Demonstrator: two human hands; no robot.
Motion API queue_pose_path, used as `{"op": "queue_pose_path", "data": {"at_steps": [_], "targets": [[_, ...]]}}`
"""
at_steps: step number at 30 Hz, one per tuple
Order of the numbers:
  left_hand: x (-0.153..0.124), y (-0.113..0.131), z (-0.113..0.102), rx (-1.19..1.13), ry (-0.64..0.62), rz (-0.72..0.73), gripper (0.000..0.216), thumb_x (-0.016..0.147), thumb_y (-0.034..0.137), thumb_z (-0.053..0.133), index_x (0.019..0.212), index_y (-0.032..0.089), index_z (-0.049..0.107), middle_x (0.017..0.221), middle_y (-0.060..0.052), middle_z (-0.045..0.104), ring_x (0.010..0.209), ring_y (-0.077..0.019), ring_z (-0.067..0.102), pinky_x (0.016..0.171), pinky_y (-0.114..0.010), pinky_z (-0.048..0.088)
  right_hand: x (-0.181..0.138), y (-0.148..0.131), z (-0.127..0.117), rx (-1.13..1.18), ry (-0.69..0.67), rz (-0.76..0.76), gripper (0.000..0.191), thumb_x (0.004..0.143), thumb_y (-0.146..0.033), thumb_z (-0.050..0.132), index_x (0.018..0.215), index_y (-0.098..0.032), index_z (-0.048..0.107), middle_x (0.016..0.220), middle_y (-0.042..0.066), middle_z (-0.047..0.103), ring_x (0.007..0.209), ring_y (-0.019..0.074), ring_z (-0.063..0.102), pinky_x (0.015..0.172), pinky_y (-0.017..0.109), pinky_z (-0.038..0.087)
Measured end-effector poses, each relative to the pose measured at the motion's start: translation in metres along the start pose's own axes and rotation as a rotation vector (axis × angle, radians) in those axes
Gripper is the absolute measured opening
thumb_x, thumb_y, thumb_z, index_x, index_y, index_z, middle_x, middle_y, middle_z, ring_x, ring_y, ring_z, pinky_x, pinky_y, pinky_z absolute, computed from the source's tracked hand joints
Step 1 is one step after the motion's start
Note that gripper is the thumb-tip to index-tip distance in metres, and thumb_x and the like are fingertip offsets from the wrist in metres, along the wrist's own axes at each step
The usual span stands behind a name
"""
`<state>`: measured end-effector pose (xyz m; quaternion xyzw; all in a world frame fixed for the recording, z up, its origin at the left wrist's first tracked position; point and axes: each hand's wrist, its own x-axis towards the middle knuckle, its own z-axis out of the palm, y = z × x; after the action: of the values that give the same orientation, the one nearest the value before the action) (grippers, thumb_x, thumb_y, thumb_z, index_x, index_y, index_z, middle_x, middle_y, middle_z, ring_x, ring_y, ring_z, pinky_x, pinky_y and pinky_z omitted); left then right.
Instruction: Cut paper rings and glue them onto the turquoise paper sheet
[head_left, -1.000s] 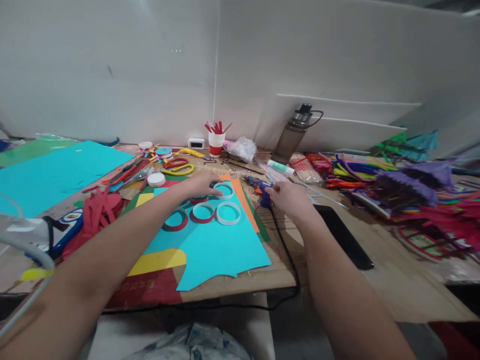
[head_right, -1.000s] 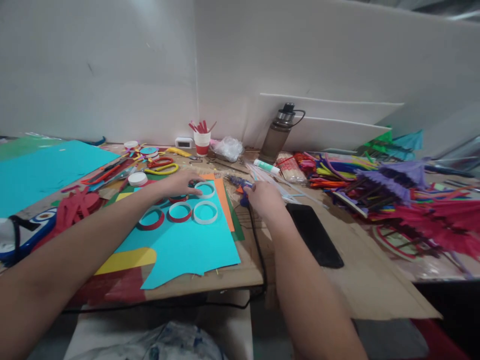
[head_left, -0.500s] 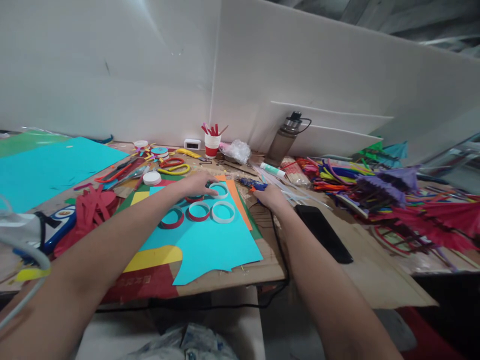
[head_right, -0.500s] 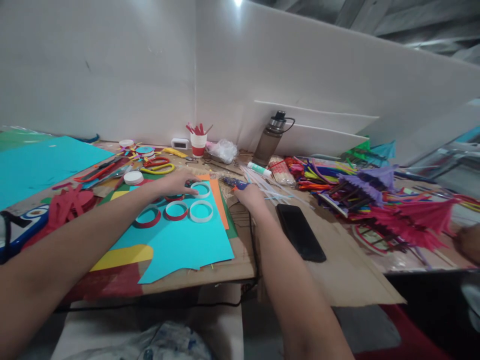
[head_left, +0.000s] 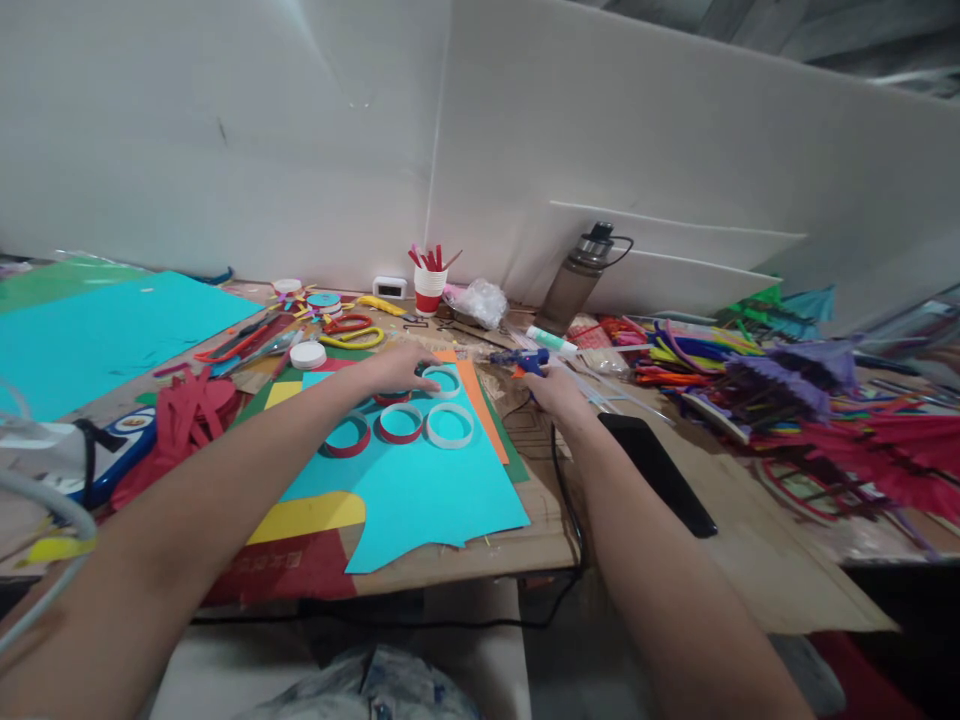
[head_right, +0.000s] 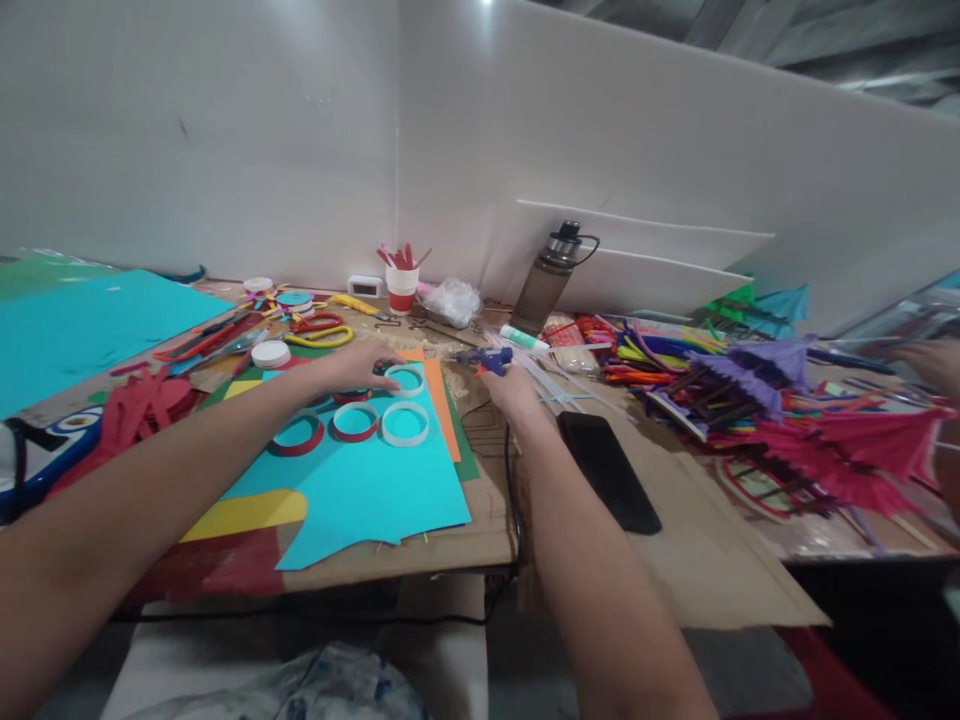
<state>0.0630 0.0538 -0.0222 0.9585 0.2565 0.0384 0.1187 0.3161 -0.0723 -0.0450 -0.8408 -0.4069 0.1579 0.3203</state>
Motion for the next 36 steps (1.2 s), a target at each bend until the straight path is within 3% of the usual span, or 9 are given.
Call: {"op": "queue_pose_path", "data": {"at_steps": [6, 12, 19, 25, 36], "targets": [[0.000, -0.001, 0.000, -0.006, -0.007, -0.014, 0.060, 0.084, 0.057, 0.058, 0.130, 0.018, 0.064, 0.126, -0.010, 0.067, 0.109, -0.0246, 0.061, 0.085, -0.027, 0.044, 0.006, 0.005, 0.003, 0.394, 0.111, 0.005, 0.024, 0.068, -0.019, 0.056, 0.091, -0.020, 0.054, 0.082, 0.004, 0.064, 0.061, 0.0153, 0.060, 0.053, 0.026, 0.049], [0.000, -0.001, 0.001, -0.048, -0.003, -0.010, 0.054, 0.084, 0.054, 0.060, 0.126, 0.020, 0.066, 0.123, -0.009, 0.068, 0.104, -0.0232, 0.063, 0.084, -0.028, 0.044, -0.013, -0.011, -0.002, 0.627, -0.078, -0.266, 0.039, 0.064, -0.022, 0.058, 0.102, -0.020, 0.051, 0.102, 0.004, 0.068, 0.068, 0.0121, 0.062, 0.053, 0.022, 0.048], [0.002, -0.003, 0.003, -0.022, -0.008, -0.034, 0.057, 0.081, 0.058, 0.062, 0.126, 0.022, 0.067, 0.117, -0.008, 0.069, 0.097, -0.0235, 0.063, 0.078, -0.028, 0.044, -0.027, -0.014, -0.006, 0.378, -0.177, -0.479, 0.027, 0.076, -0.032, 0.058, 0.101, -0.022, 0.052, 0.086, 0.001, 0.064, 0.062, 0.0140, 0.054, 0.057, 0.028, 0.047], [0.001, -0.003, 0.004, -0.046, 0.003, -0.037, 0.058, 0.081, 0.059, 0.061, 0.127, 0.024, 0.066, 0.117, -0.007, 0.070, 0.098, -0.0224, 0.062, 0.078, -0.026, 0.043, -0.041, -0.024, -0.004, 0.140, -0.146, -0.657, 0.025, 0.083, -0.030, 0.055, 0.105, -0.019, 0.056, 0.099, 0.008, 0.066, 0.090, 0.0235, 0.061, 0.081, 0.038, 0.050], [0.000, 0.004, 0.000, -0.014, -0.013, -0.050, 0.058, 0.082, 0.057, 0.061, 0.126, 0.021, 0.067, 0.119, -0.009, 0.069, 0.100, -0.0247, 0.062, 0.081, -0.029, 0.044, -0.041, -0.020, 0.009, -0.130, -0.134, -0.624, 0.037, 0.088, -0.027, 0.052, 0.124, -0.017, 0.051, 0.120, 0.016, 0.064, 0.110, 0.0299, 0.059, 0.092, 0.042, 0.047]]}}
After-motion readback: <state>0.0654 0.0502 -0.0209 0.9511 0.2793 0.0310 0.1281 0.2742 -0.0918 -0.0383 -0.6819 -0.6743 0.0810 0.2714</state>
